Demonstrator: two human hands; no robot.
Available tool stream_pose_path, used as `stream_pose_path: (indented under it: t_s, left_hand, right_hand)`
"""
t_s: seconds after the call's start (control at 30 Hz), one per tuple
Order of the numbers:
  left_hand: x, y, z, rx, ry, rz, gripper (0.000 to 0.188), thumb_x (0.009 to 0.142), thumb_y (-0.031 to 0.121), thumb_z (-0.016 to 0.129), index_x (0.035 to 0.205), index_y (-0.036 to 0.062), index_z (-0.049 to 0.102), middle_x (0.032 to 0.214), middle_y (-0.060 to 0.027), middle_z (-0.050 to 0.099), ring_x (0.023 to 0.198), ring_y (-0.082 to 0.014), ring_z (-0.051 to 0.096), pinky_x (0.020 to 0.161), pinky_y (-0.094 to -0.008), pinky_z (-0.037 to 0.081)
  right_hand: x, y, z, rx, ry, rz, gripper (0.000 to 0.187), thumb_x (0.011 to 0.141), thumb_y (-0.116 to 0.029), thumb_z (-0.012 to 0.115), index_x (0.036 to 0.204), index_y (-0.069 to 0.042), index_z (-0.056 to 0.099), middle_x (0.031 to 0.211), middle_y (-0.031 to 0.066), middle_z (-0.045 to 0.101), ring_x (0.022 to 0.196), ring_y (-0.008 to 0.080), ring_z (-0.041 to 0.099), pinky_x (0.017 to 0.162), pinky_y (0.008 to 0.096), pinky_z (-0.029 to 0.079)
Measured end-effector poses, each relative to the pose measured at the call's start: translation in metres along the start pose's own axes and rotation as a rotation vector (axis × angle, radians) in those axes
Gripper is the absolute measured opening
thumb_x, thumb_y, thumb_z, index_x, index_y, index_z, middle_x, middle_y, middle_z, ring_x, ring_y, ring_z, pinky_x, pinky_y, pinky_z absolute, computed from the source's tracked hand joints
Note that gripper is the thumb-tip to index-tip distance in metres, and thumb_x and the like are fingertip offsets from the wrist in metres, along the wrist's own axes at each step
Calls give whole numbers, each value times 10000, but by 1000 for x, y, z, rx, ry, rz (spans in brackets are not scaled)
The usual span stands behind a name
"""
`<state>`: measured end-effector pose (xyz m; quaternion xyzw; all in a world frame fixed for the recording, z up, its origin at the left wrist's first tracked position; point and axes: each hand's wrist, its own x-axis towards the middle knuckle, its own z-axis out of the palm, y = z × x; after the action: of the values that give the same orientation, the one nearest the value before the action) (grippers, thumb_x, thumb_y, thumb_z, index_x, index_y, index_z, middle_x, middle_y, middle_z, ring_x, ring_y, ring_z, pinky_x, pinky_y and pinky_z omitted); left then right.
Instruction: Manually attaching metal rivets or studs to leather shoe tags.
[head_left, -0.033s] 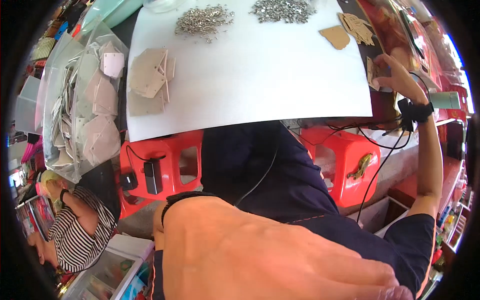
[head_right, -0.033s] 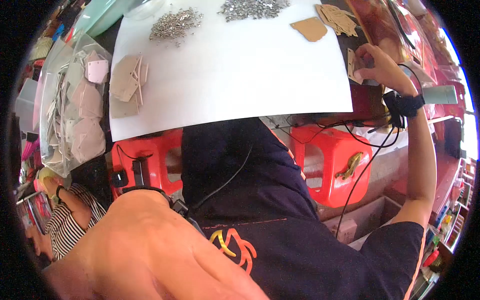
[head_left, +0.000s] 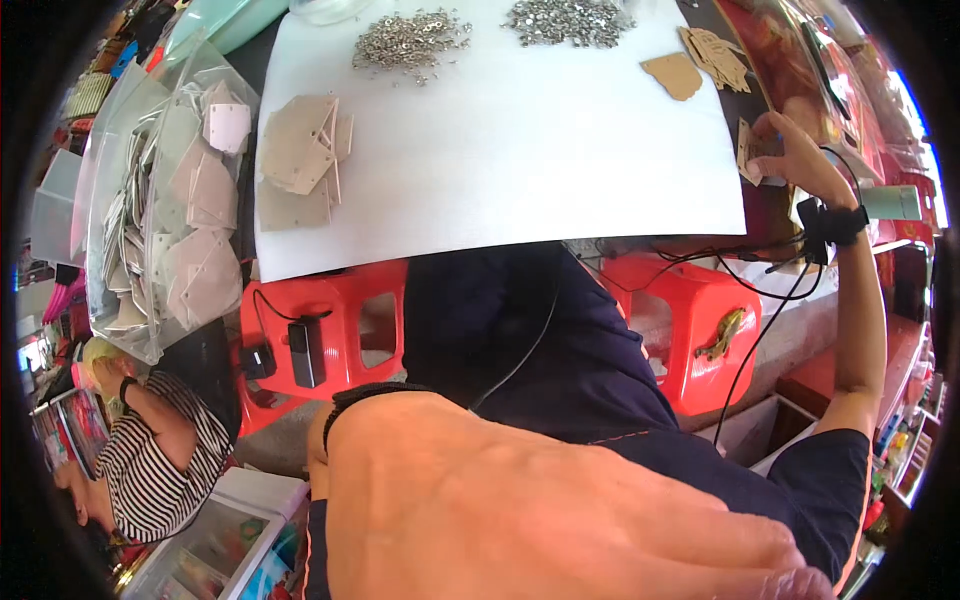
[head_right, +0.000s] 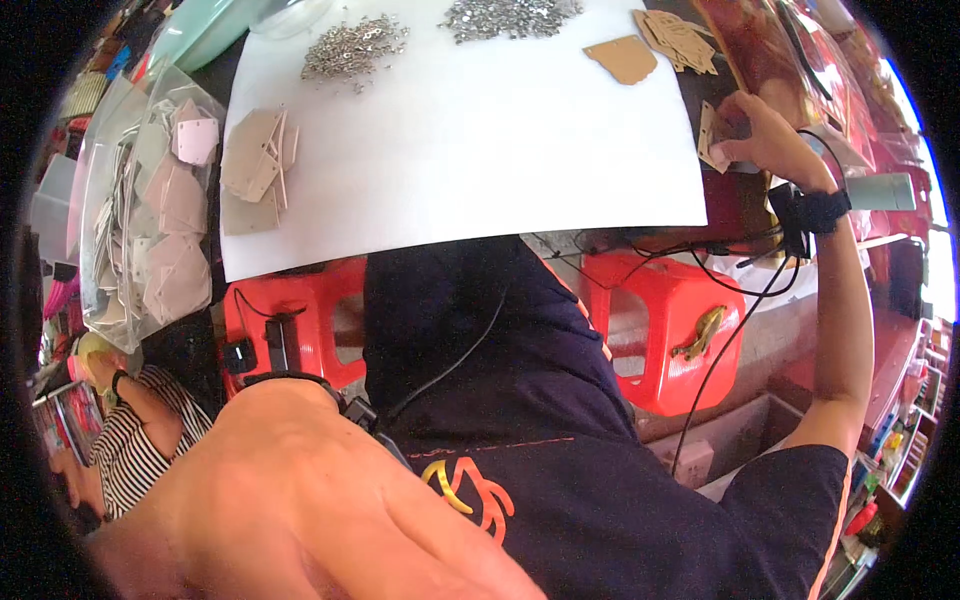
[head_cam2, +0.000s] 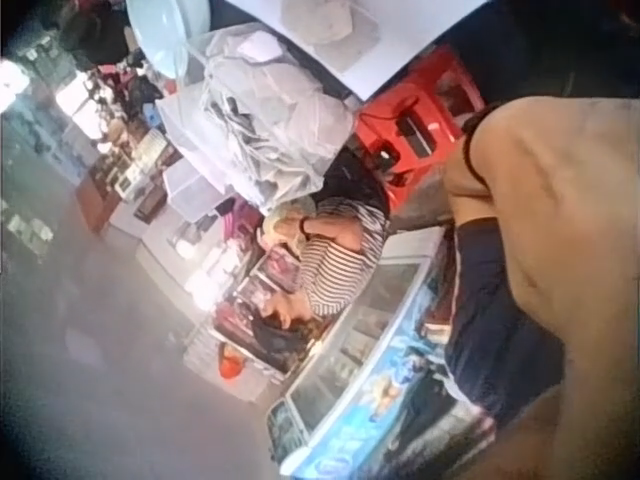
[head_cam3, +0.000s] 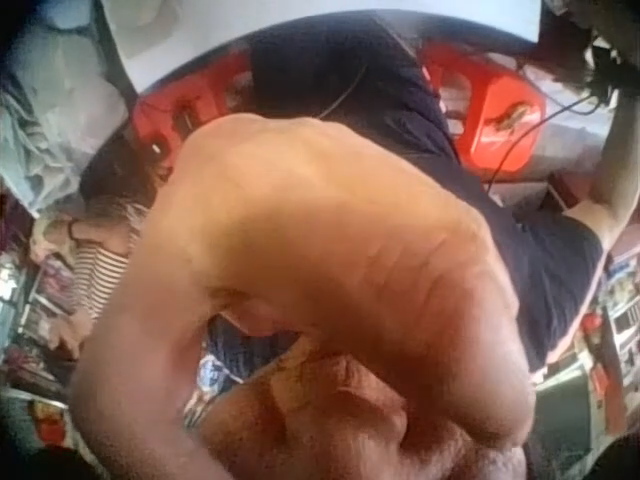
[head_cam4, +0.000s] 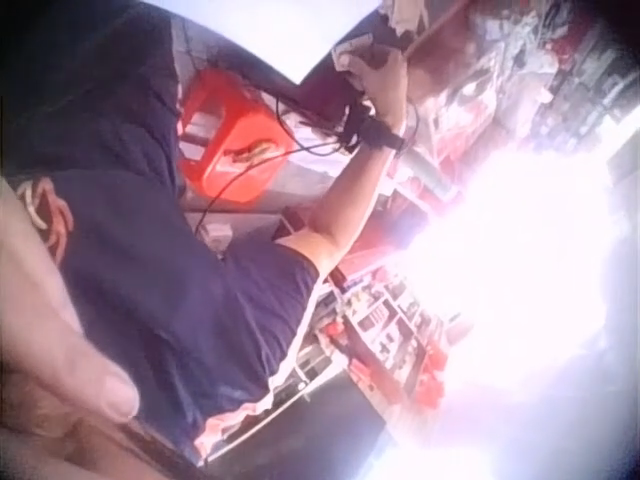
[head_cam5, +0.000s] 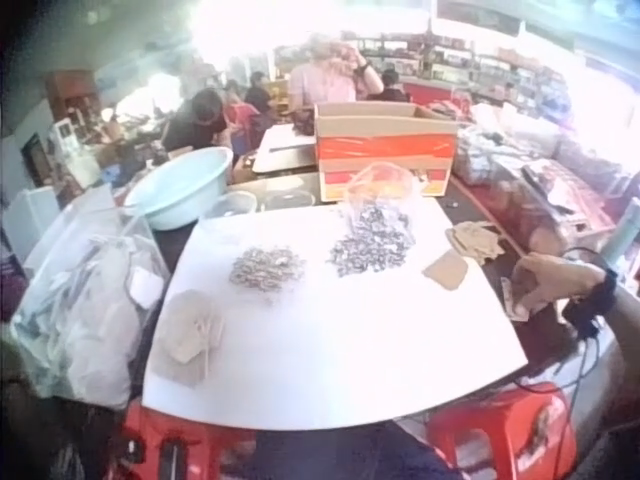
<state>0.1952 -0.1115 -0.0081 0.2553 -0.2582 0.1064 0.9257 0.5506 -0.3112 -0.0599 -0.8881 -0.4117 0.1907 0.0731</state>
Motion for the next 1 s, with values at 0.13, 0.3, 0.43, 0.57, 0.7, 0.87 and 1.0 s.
stream_pose_path:
  t_s: [0.13, 0.3, 0.43, 0.57, 0.7, 0.87, 1.0]
  left_hand:
    - [-3, 6, -6, 24, -70, 59, 149, 857, 157, 600, 953, 43, 603, 913, -211, 608, 794, -392, 633, 734, -473, 537]
    - [-3, -1, -11, 43, -171, 139, 114, 880, 117, 576, 963, 41, 561, 889, -231, 585, 750, -428, 626, 703, -520, 550]
    - [-12, 18, -21, 79, -227, 190, 91, 898, 85, 556, 971, 39, 528, 871, -247, 567, 715, -457, 620, 678, -557, 561]
    - [-8, 32, -37, 523, -89, 142, 219, 865, 11, 603, 1044, 61, 489, 1091, -270, 556, 932, -441, 611, 759, -582, 544]
    - [-31, 31, -69, 1017, 431, -28, 373, 867, -85, 560, 1209, 22, 458, 1167, -161, 558, 1054, -229, 592, 908, -339, 495]
    - [-46, 28, -74, 958, 523, -38, 465, 870, -66, 609, 1291, 15, 428, 1188, -96, 538, 1064, -162, 577, 926, -305, 478]
    - [-55, 33, -81, 935, 582, 84, 495, 889, -49, 597, 1336, 6, 391, 1212, -133, 562, 1086, -199, 593, 917, -342, 505]
  right_hand:
    - [1, 14, -9, 137, -74, 121, 351, 820, -252, 729, 1046, -46, 557, 863, 17, 587, 690, 96, 553, 577, 239, 431]
    - [-9, 34, -30, 413, 5, 170, 226, 913, -261, 645, 1057, -106, 565, 819, -46, 574, 635, 13, 492, 534, 176, 373]
    - [-18, -14, -44, 691, 203, 102, 293, 936, -263, 626, 1181, -112, 571, 842, -49, 589, 600, -4, 466, 520, 157, 362]
    - [-40, -123, -27, 860, 193, -53, 442, 931, -272, 624, 1309, -68, 518, 876, -19, 605, 601, 11, 504, 522, 148, 421]
    - [-40, -187, 1, 1188, -28, -149, 463, 919, -188, 649, 1318, -27, 477, 928, 33, 613, 646, 76, 592, 553, 211, 523]
    - [-28, -225, 27, 1367, -184, -247, 477, 934, -89, 609, 1357, -2, 407, 961, 58, 604, 712, 123, 641, 584, 264, 577]
    - [-17, -248, 41, 1379, -182, -328, 462, 928, -46, 604, 1340, 12, 403, 977, 84, 616, 790, 164, 663, 644, 293, 598]
